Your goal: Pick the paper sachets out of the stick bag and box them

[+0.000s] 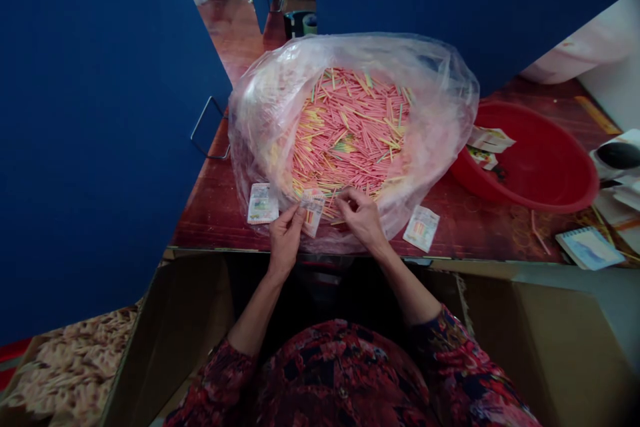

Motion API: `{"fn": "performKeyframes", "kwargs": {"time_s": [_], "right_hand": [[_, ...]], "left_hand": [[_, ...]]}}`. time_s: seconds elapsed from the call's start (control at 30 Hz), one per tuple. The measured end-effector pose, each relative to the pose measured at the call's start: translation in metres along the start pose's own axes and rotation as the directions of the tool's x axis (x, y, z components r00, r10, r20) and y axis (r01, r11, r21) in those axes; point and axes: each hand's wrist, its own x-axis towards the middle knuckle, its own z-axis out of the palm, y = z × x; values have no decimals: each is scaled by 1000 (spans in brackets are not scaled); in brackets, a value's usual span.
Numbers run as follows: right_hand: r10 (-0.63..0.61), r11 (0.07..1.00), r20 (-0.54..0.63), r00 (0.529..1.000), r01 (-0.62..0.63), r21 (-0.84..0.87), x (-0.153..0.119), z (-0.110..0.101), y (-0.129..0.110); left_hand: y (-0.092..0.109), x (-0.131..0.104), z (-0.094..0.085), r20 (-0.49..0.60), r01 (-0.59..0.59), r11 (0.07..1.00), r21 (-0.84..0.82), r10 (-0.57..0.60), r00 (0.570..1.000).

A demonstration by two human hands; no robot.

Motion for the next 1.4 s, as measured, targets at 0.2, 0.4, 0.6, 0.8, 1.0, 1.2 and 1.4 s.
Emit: {"fn": "performKeyframes", "kwargs": {"time_s": [0.2,0.4,0.6,0.8,1.0,1.2,1.4], "right_hand": [[-23,889,-230,973,125,441,5,-6,-45],[-172,924,-227,959,237,300,-1,8,-50],[-124,952,-126,984,154,265,-2,5,-43],[-143,959,-50,988,151,241,-6,4,-37],[8,907,-83,996,28,420,-7,4,-28],[-42,899,-25,999,49,435,-10,-3,-30],[75,893,22,997,-77,444,-13,6,-26]], "left_hand": [[-2,-3,5,45,1,1000,-32,0,999],[2,-7,10,108,10,999,-47,-5,994],[2,-5,12,76,43,992,-116,-34,997],[9,-1,20,136,93,942,-323,-51,989],[18,2,20,199,259,855,-450,-186,962],[18,0,24,210,286,845,-452,-211,955],[9,-5,30,245,232,901,-366,-147,958]]}}
